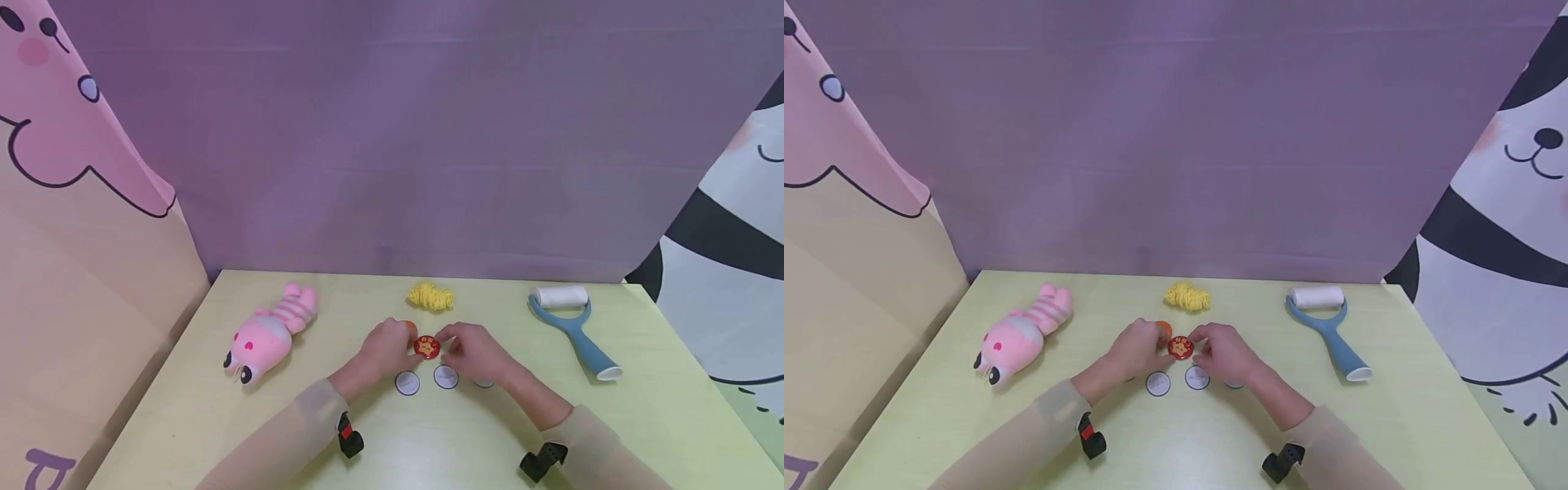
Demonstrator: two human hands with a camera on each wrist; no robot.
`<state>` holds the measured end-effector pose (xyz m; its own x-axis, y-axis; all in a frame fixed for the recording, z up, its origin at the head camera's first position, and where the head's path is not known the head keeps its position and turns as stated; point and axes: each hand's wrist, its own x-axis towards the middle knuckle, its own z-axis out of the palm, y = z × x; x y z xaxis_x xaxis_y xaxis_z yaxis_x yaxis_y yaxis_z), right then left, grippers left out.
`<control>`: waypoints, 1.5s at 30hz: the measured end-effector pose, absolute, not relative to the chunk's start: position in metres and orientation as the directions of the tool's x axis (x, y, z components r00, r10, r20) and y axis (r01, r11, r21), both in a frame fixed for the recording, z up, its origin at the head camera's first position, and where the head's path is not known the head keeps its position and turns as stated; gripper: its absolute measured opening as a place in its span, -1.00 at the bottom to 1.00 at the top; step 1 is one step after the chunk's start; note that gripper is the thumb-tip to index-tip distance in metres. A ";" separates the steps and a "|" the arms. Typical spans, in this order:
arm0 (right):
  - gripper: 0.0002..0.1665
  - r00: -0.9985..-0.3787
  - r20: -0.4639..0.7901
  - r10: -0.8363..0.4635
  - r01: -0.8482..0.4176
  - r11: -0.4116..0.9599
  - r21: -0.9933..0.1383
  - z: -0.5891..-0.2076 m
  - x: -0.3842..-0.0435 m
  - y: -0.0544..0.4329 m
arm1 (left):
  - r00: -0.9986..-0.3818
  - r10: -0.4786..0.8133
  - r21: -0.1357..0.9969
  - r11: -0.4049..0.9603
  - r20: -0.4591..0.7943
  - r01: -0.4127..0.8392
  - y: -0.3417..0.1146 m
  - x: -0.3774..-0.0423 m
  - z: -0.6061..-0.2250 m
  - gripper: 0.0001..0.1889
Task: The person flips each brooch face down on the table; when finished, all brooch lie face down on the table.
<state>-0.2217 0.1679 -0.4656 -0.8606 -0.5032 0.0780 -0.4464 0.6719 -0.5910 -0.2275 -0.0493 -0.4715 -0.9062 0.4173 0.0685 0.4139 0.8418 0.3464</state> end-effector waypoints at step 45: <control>-0.65 -0.880 0.294 -0.372 -0.472 0.628 -0.619 -0.433 -0.221 0.180 | -0.815 0.370 0.603 0.549 0.446 0.579 -0.052 -0.230 -0.454 -0.63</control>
<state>-0.2211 0.1803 -0.4331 -0.8804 -0.3722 0.2937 -0.4720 0.6281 -0.6186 -0.2303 -0.0524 -0.4541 -0.8154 0.3695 0.4457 0.5785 0.5495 0.6028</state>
